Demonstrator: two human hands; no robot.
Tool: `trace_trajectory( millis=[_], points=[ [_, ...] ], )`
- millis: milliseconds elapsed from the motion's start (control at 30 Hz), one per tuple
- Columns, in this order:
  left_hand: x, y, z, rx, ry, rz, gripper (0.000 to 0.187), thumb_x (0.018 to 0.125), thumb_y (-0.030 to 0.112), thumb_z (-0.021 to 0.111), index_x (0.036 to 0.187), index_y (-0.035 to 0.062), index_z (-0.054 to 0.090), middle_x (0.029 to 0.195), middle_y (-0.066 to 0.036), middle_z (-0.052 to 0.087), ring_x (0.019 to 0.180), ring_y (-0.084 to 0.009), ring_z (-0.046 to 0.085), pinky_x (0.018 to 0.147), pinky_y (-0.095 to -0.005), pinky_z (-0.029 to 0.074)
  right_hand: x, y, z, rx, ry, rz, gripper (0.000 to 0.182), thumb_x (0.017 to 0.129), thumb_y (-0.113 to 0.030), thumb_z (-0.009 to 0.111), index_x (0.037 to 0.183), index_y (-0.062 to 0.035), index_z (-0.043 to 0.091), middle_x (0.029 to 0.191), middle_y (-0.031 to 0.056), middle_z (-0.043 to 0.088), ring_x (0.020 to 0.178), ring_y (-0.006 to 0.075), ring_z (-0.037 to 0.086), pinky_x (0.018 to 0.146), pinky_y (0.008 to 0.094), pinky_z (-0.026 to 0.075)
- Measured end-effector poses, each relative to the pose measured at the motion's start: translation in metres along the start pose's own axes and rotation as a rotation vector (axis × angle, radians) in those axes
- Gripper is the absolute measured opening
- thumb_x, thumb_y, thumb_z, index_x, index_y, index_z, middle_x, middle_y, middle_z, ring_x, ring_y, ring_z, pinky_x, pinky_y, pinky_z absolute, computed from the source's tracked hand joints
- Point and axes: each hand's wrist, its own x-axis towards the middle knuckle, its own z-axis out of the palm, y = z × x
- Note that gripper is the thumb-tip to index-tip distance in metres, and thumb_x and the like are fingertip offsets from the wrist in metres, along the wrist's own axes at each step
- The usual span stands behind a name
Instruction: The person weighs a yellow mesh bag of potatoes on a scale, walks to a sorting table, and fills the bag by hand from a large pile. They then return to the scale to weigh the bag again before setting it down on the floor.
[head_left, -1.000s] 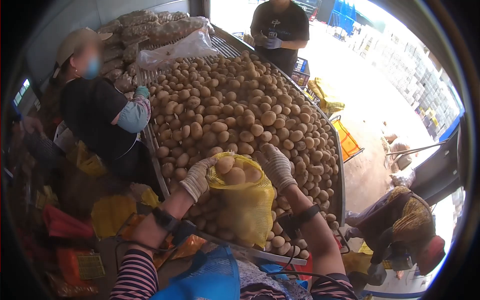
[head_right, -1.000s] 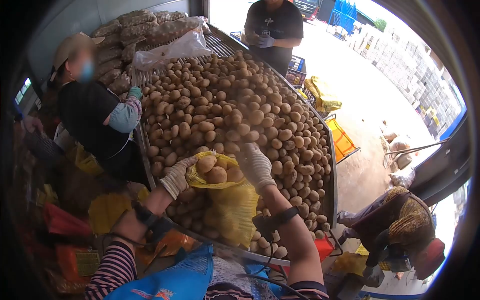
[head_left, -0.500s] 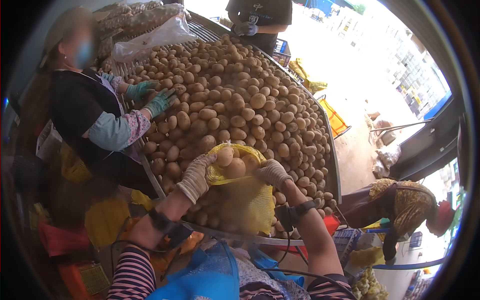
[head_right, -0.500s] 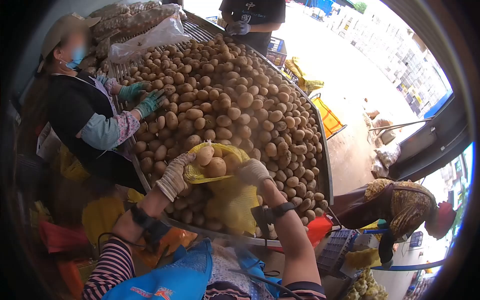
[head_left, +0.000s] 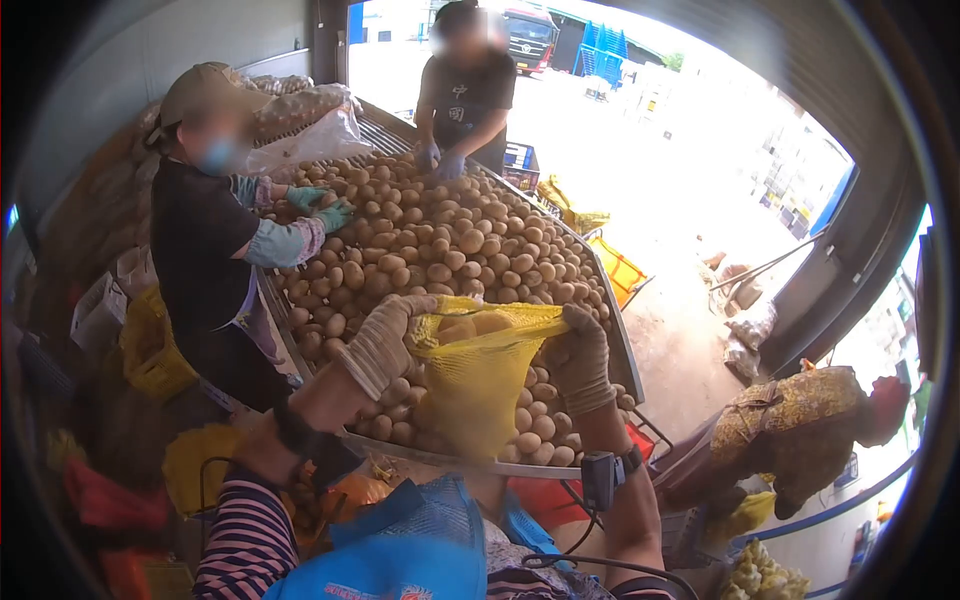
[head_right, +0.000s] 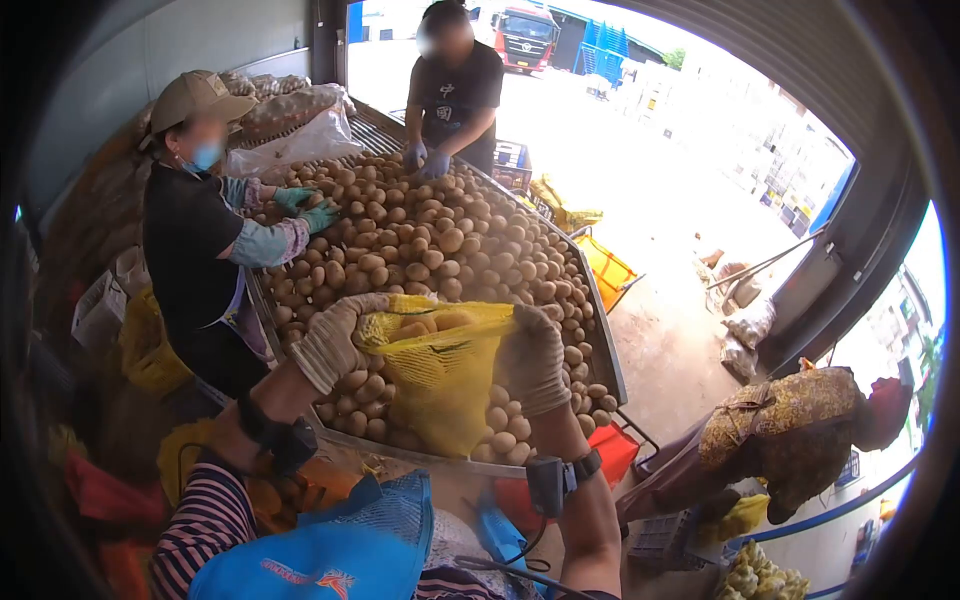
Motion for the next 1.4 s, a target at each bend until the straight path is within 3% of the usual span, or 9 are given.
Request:
trace_trajectory(
  millis=[67, 233, 333, 400, 533, 700, 733, 833, 1400],
  points=[
    [-0.027, 0.042, 0.063, 0.313, 0.106, -0.103, 0.077, 0.054, -0.02, 0.074, 0.123, -0.0013, 0.047, 0.121, -0.01, 0.055, 0.107, -0.0172, 0.056, 0.092, -0.0271, 0.05, -0.048, -0.092, -0.022, 0.895, -0.068, 0.258, 0.026, 0.089, -0.016, 0.053, 0.064, -0.0141, 0.044, 0.049, -0.0058, 0.034, 0.036, 0.0082, 0.03, 0.031, 0.0231, 0.026],
    [-0.068, 0.048, 0.135, 0.634, 0.05, 0.419, 0.074, 0.059, -0.016, 0.071, 0.126, 0.0, 0.045, 0.123, -0.011, 0.054, 0.108, -0.018, 0.057, 0.092, -0.0278, 0.05, -0.153, -0.163, -0.09, 0.405, 0.015, -0.273, 0.026, 0.089, -0.014, 0.05, 0.064, -0.0117, 0.043, 0.048, -0.0039, 0.035, 0.036, 0.0099, 0.034, 0.033, 0.0248, 0.029],
    [-0.078, 0.048, 0.182, 0.557, -0.201, 0.726, 0.052, 0.076, -0.011, 0.063, 0.125, -0.0006, 0.047, 0.121, -0.018, 0.055, 0.108, -0.0225, 0.059, 0.091, -0.0356, 0.052, -0.217, -0.216, -0.13, 0.688, -0.014, 0.008, 0.022, 0.085, -0.021, 0.058, 0.069, -0.0078, 0.051, 0.047, -0.0002, 0.041, 0.038, 0.0112, 0.043, 0.034, 0.0244, 0.034],
    [-0.088, 0.055, 0.24, -0.162, -0.255, 0.141, 0.036, 0.087, 0.003, 0.057, 0.122, -0.0016, 0.051, 0.121, -0.018, 0.055, 0.109, -0.0242, 0.058, 0.09, -0.0371, 0.053, -0.259, -0.222, -0.155, 0.699, -0.053, -0.056, 0.021, 0.081, -0.024, 0.064, 0.073, -0.007, 0.054, 0.052, 0.0005, 0.046, 0.039, 0.0112, 0.046, 0.035, 0.0239, 0.034],
    [-0.105, -0.018, 0.298, 0.101, -0.288, 0.029, 0.032, 0.09, 0.014, 0.054, 0.117, -0.0023, 0.055, 0.115, -0.017, 0.059, 0.102, -0.0236, 0.062, 0.085, -0.0367, 0.056, -0.338, -0.199, -0.203, 0.645, 0.246, 0.109, 0.022, 0.082, -0.023, 0.062, 0.071, -0.0054, 0.055, 0.049, -0.0001, 0.044, 0.035, 0.0102, 0.042, 0.032, 0.024, 0.035],
    [-0.113, -0.139, 0.404, -0.117, -0.298, -1.019, 0.021, 0.087, 0.014, 0.056, 0.104, 0.0019, 0.059, 0.101, -0.012, 0.065, 0.09, -0.0237, 0.065, 0.081, -0.036, 0.055, -0.445, -0.113, -0.286, 0.414, 0.741, 0.257, 0.022, 0.086, -0.024, 0.06, 0.075, -0.0048, 0.055, 0.053, -0.0007, 0.044, 0.039, 0.0083, 0.041, 0.037, 0.0237, 0.035],
    [-0.109, -0.188, 0.405, -0.141, -0.4, -1.19, 0.022, 0.088, 0.015, 0.056, 0.106, 0.0027, 0.058, 0.102, -0.012, 0.065, 0.089, -0.0232, 0.065, 0.079, -0.036, 0.055, -0.474, -0.091, -0.306, 0.232, 0.792, 0.334, 0.012, 0.083, -0.001, 0.059, 0.094, 0.0011, 0.064, 0.076, 0.0012, 0.058, 0.059, 0.006, 0.054, 0.048, 0.021, 0.045],
    [-0.135, -0.312, 0.454, -0.094, -0.424, -1.503, 0.023, 0.083, 0.016, 0.062, 0.103, 0.0032, 0.061, 0.093, -0.011, 0.065, 0.078, -0.0235, 0.065, 0.072, -0.0388, 0.054, -0.523, -0.061, -0.346, 0.447, 1.182, 0.388, 0.016, 0.085, -0.015, 0.061, 0.071, -0.0068, 0.057, 0.052, -0.004, 0.043, 0.038, 0.0058, 0.036, 0.033, 0.0235, 0.033],
    [-0.235, -0.771, 0.725, 0.031, -0.052, -1.59, 0.028, 0.086, 0.009, 0.056, 0.114, 0.0058, 0.052, 0.098, -0.011, 0.062, 0.082, -0.0293, 0.065, 0.067, -0.0437, 0.057, -0.718, 0.282, -0.682, 0.133, 1.297, 0.879, 0.015, 0.08, -0.018, 0.064, 0.073, -0.0056, 0.062, 0.055, 0.0018, 0.052, 0.039, 0.0118, 0.046, 0.036, 0.0281, 0.038]
  ],
)
